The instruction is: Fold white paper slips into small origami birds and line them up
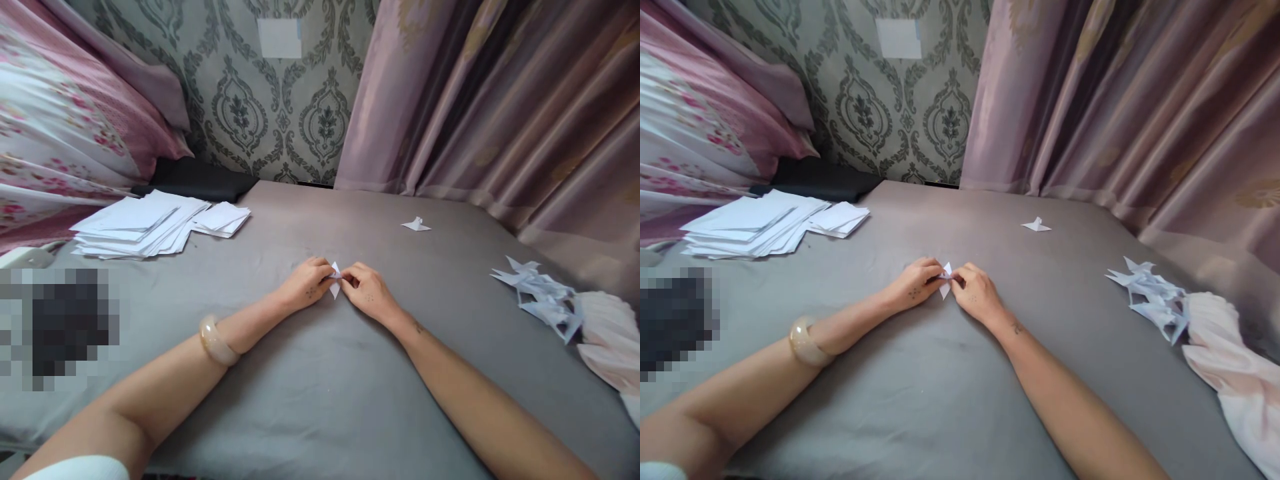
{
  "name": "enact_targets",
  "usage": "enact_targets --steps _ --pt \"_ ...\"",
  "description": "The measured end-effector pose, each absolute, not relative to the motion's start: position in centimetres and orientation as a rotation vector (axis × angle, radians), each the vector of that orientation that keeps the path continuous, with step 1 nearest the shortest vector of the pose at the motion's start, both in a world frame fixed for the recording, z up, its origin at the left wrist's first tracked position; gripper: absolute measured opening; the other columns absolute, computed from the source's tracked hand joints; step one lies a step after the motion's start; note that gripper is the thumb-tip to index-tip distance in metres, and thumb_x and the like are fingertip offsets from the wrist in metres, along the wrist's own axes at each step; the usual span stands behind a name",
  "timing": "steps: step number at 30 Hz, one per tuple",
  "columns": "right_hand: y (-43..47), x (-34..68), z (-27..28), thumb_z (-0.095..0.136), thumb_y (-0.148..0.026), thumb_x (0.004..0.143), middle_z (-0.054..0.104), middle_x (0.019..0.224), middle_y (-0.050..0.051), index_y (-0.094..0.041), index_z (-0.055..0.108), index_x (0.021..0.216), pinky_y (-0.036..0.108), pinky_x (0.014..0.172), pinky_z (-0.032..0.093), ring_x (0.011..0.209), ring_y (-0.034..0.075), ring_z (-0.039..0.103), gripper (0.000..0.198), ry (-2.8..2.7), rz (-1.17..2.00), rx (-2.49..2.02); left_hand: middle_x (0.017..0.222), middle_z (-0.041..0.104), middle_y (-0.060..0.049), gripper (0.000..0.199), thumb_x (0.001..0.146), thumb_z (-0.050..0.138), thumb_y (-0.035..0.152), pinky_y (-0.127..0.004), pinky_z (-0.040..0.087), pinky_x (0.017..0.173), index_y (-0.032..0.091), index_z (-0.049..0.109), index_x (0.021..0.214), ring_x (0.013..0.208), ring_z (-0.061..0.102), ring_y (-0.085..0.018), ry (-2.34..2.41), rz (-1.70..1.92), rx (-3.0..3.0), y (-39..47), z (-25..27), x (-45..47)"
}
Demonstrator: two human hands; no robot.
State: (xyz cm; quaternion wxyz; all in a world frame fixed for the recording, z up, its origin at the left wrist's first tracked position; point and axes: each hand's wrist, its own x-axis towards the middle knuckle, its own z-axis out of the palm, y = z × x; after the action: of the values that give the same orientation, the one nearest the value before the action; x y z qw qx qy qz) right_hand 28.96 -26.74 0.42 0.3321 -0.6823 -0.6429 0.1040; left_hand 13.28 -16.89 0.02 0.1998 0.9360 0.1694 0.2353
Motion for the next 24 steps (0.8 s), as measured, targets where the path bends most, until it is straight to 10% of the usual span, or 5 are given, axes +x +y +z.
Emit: enact_targets --steps 24 --pt "-27.0 29.0 1.3 0.051 -0.024 0.088 0.065 0.093 0.003 -0.023 0.067 0.091 0.026 0.066 0.040 0.077 0.015 0.060 0.016 -1.740 0.334 -1.902 0.088 0.060 -0.008 0.022 0.093 0.043 0.022 -0.031 0.046 0.079 0.016 0.058 0.079 0.083 0.055 -0.017 0.391 0.502 2.717 -16.0 0.8 13.3"
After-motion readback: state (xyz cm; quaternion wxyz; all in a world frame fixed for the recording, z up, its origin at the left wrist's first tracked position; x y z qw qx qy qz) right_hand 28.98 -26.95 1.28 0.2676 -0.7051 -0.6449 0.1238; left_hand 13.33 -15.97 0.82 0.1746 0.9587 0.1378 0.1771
